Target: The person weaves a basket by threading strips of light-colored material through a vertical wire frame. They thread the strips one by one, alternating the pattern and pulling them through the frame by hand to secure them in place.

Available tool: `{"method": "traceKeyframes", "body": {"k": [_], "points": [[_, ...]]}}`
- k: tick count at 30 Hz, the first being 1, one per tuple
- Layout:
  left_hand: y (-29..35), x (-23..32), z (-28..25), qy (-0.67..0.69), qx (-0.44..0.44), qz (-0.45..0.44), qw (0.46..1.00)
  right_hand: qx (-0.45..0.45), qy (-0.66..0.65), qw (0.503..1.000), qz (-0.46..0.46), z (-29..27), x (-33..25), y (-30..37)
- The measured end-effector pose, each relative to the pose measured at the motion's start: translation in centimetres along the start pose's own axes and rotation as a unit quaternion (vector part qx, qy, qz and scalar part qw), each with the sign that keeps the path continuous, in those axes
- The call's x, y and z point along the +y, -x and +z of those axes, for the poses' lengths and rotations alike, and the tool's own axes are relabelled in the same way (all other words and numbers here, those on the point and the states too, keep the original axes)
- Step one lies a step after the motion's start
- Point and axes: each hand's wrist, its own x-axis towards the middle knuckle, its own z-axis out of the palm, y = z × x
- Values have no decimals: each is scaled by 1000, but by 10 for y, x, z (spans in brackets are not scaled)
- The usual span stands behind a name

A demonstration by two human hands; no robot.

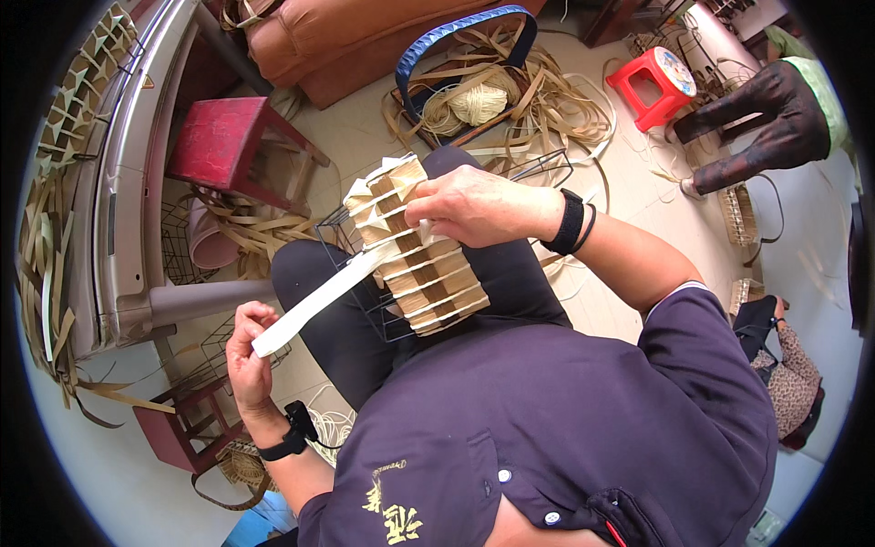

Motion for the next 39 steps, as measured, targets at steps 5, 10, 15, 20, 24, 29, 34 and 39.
{"method": "traceKeyframes", "body": {"k": [5,10,15,20,24,29,34,39], "points": [[-7,-10,63,157,-23,-4,987,-3,-19,1000,10,2,3,-1],[-29,-35,102,26,7,-55,998,-15,-7,1000,21,1,1,-2],[-35,-34,107,25,34,-1,999,-2,-19,999,29,2,1,-2],[-25,-41,61,-114,225,16,968,-13,-20,999,34,-1,-3,-5],[0,-20,-55,-389,384,46,836,-16,-19,999,34,-3,-7,-5],[-13,-14,-24,23,344,110,932,-8,-18,1000,22,0,-2,-4],[-43,-36,96,199,136,-88,967,-24,5,999,37,2,3,-4],[-49,-35,96,35,208,-64,975,-22,-45,998,37,2,3,-6]]}}
